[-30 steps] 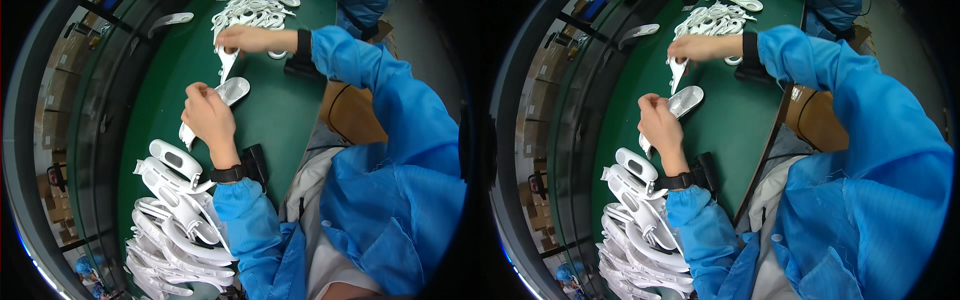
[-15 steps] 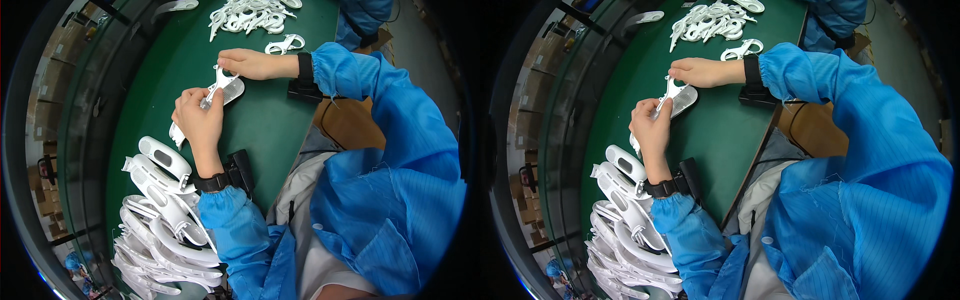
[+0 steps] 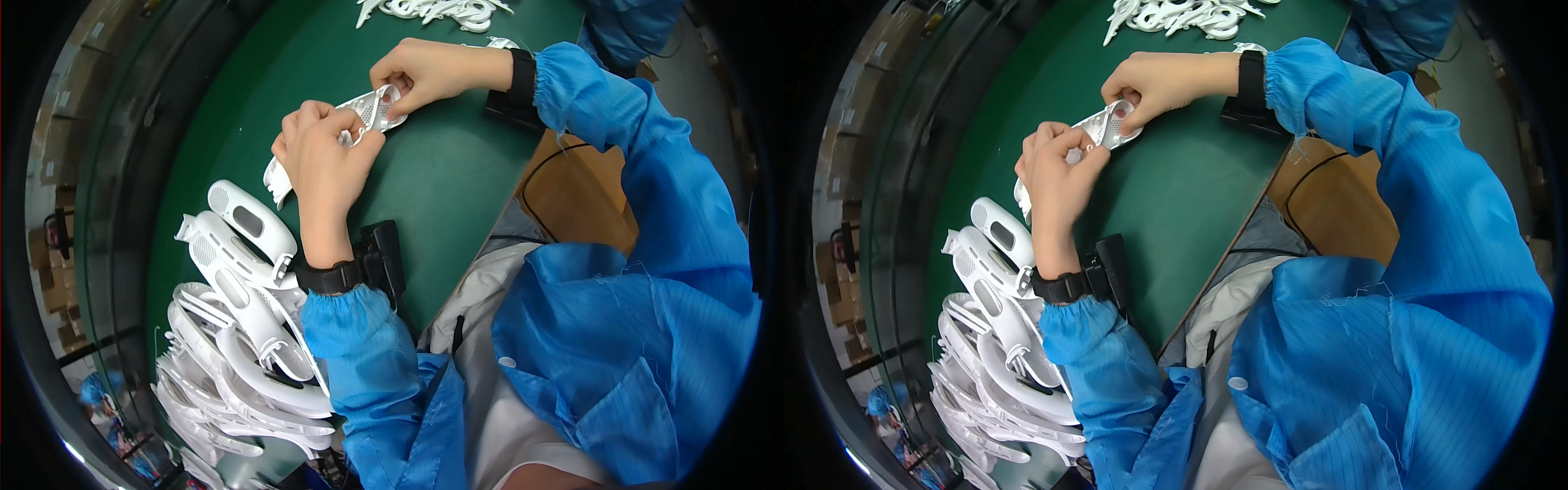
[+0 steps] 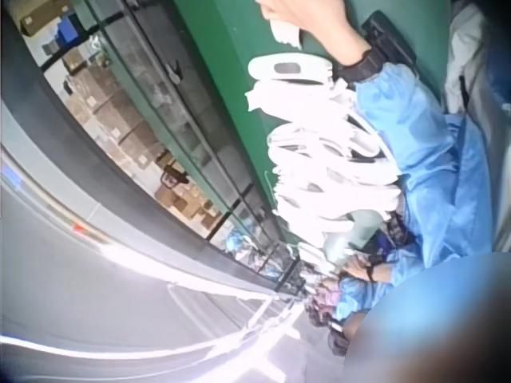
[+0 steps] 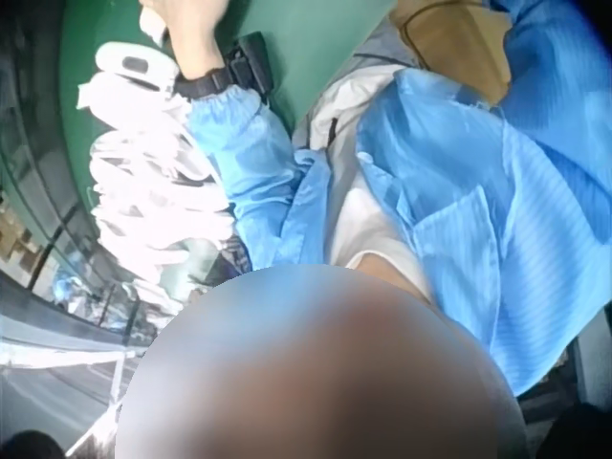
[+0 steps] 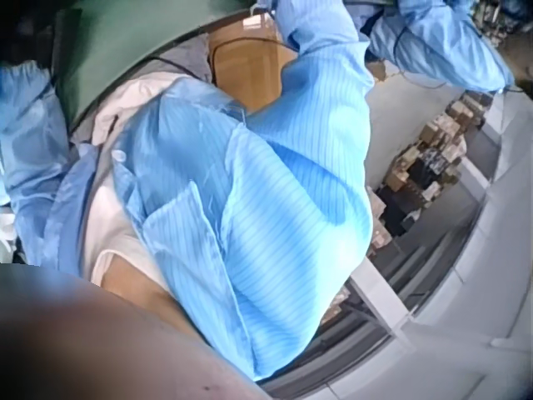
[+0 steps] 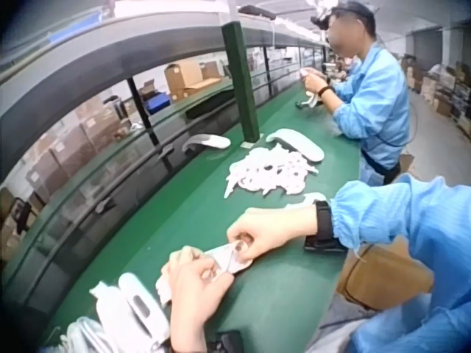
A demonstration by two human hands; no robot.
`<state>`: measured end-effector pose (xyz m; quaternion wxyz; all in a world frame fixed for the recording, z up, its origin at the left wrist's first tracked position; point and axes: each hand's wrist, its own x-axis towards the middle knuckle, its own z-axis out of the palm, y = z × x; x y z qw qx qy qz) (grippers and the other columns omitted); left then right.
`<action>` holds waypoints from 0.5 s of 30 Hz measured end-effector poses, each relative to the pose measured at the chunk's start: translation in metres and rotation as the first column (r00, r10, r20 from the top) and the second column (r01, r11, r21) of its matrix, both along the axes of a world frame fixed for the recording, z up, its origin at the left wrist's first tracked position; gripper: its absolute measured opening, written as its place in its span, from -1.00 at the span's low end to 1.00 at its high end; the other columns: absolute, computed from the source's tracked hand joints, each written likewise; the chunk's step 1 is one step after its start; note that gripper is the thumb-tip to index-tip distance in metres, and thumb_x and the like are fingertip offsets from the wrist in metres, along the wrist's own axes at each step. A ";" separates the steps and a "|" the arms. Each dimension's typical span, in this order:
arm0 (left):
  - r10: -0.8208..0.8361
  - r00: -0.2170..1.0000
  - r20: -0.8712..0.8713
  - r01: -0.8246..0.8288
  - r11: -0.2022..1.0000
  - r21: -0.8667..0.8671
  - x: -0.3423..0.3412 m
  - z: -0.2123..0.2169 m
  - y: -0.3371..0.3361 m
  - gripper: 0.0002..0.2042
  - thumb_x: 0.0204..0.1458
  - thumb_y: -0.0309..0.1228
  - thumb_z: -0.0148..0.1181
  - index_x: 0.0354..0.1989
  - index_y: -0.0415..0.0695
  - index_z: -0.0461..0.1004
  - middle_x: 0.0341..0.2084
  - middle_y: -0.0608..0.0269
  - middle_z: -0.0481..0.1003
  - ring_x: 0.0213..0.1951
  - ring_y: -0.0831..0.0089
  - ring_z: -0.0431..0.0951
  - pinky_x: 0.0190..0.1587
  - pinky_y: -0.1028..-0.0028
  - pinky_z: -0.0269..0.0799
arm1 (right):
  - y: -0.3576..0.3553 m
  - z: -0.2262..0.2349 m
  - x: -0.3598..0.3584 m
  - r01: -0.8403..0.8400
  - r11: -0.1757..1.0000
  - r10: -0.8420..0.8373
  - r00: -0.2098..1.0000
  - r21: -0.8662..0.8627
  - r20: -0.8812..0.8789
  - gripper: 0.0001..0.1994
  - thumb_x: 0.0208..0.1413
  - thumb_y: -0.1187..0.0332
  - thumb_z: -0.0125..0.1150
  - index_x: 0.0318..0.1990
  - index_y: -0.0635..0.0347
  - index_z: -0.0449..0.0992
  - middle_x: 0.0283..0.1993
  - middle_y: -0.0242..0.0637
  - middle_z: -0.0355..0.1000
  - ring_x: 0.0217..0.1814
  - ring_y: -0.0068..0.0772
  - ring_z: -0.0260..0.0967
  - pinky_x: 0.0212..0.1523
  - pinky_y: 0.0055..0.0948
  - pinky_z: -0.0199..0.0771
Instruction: The person picks up a white plastic housing and a white plastic bracket, fits the bracket into the housing, and presses them together. The person then places the assembled unit onto the green work surface and repeats the process.
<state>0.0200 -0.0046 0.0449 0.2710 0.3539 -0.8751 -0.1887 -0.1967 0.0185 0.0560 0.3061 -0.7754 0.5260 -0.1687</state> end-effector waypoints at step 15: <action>0.156 0.984 0.083 -0.150 0.986 -0.079 -0.012 0.004 0.011 -0.69 -0.22 -0.30 0.33 -0.26 -0.06 0.45 -0.34 0.22 0.45 -0.14 0.20 0.40 0.04 0.22 0.08 | -0.033 0.005 0.010 -0.160 0.984 0.176 0.948 0.081 -0.264 -0.61 -0.32 0.15 0.35 -0.35 0.25 0.50 -0.65 -0.26 0.29 -0.59 -0.30 0.30 -0.55 -0.32 0.21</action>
